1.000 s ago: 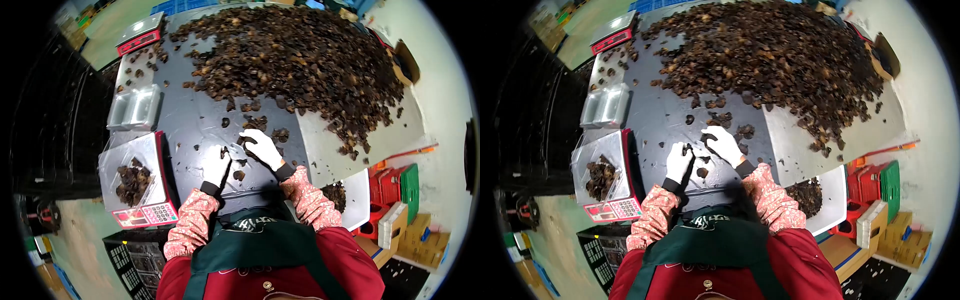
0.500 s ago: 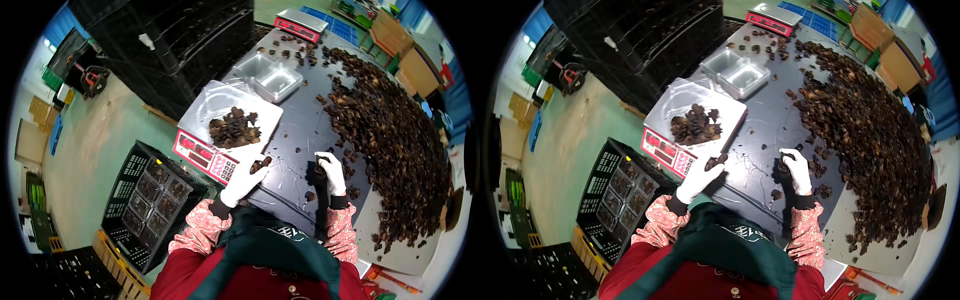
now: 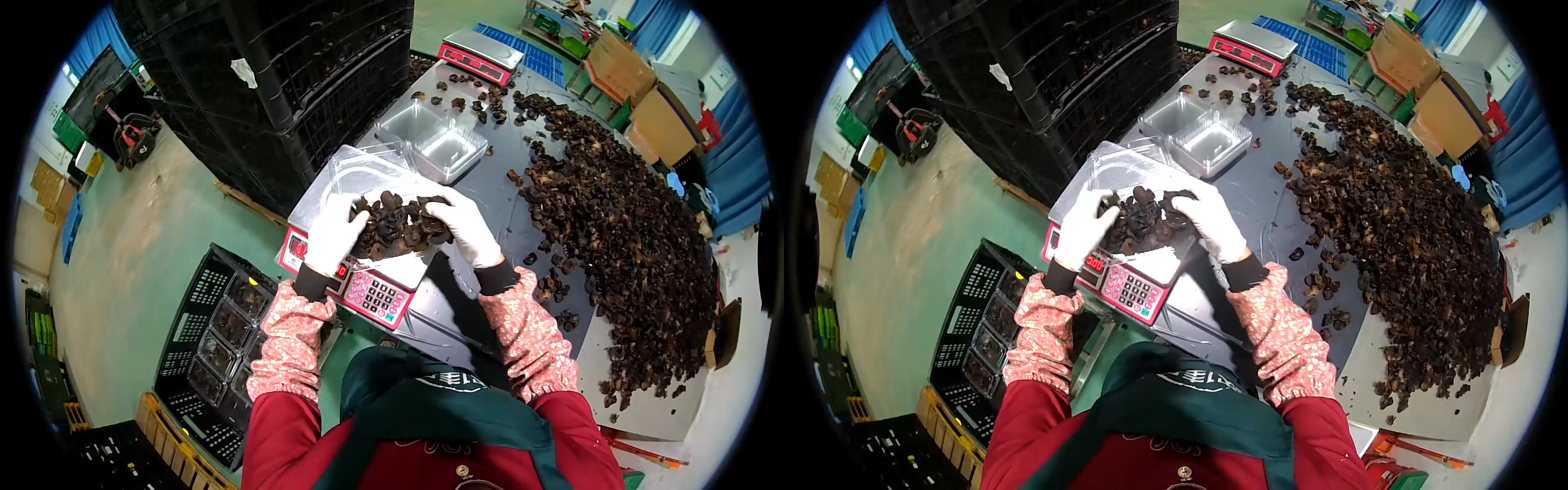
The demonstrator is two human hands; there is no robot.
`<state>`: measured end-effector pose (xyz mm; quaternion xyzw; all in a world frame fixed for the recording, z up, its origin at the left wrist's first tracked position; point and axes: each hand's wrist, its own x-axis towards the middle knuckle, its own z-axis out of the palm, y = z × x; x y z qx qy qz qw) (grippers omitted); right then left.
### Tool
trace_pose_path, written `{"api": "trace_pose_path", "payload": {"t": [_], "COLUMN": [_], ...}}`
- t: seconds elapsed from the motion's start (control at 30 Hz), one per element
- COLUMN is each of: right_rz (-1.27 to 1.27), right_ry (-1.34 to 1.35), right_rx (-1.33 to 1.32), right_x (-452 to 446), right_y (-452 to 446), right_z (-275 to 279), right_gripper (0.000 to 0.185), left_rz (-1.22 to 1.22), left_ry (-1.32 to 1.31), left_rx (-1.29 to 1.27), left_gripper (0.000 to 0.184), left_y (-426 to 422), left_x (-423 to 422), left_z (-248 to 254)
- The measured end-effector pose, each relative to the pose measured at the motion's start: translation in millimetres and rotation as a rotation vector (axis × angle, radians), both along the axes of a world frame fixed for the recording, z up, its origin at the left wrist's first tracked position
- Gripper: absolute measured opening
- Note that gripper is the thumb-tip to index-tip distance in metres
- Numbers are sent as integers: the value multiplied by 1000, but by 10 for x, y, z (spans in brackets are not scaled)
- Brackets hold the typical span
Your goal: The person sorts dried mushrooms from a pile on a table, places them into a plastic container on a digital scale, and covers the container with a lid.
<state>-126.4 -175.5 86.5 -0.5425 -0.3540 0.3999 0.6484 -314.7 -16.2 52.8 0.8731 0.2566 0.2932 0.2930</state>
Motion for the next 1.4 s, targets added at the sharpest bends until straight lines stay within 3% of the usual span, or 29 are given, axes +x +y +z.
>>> {"api": "trace_pose_path", "payload": {"t": [0.07, 0.13, 0.2, 0.33, 0.4, 0.5, 0.57, 0.6, 0.63, 0.67, 0.73, 0.83, 0.87, 0.93, 1.0, 1.03, 1.07, 1.13, 1.2, 1.27, 1.4], "right_rz": [27, 96, 83, -33, -78, -90, -138, -151, -166, -185, -411, -625, -749, -880, -879, -866, -852, -854, -877, -907, -945], "right_ry": [-346, -638, -600, -37, 226, 107, -65, 6, 79, 153, 103, -20, -38, -634, -752, -857, -968, -1071, -1098, -1142, -1068], "right_rx": [2, 179, 114, -128, -105, 54, 23, -19, -59, -98, -233, -280, -307, -490, -511, -529, -545, -556, -520, -536, -486], "right_x": [67, 129, 124, 70, 78, 149, 73, 51, 27, 3, -28, 117, 143, 197, 211, 208, 220, 250, 319, 339, 385], "right_y": [142, 301, 221, -7, -175, -552, -819, -972, -1127, -1280, -1470, -1818, -1973, -2131, -2236, -2309, -2384, -2467, -2476, -2537, -2439], "right_z": [-122, -331, -299, 69, 106, -316, -474, -517, -560, -601, -753, -1185, -1265, -1333, -1382, -1461, -1532, -1512, -1406, -1352, -1203], "right_gripper": [35, 37, 37, 32, 28, 26, 27, 25, 25, 27, 21, 24, 25, 27, 29, 30, 30, 29, 29, 28, 23], "left_rz": [-30, 9, 40, 49, 5, -227, -452, -555, -449, -408, -398, -494, -527, -535, -520, -524, -560, -368, -81, 239, 236], "left_ry": [63, -43, -104, -308, -509, -636, -496, -407, -174, -217, -111, -112, -38, 15, -24, -116, -157, -75, -19, -95, 206], "left_rx": [55, 52, -121, -452, -916, -1039, -1221, -1299, -1199, -818, -519, -560, -435, -223, -97, 31, -72, -13, 323, 466, 606], "left_gripper": [30, 34, 32, 22, 19, 23, 21, 21, 16, 16, 31, 43, 52, 58, 56, 47, 34, 26, 23, 22, 25], "left_y": [68, 74, 59, -52, -199, -666, -1073, -1275, -1605, -1726, -1798, -2029, -2118, -2311, -2417, -2384, -2283, -1937, -1678, -1002, -637], "left_x": [14, 27, -17, -168, -260, -173, -35, 36, 259, 349, 536, 905, 1037, 1186, 1231, 1201, 1156, 833, 746, 448, 317], "left_z": [-139, -104, -11, 237, 343, 270, 61, -43, -246, -333, -531, -871, -1013, -1057, -1100, -859, -650, -52, -225, 109, 27]}}
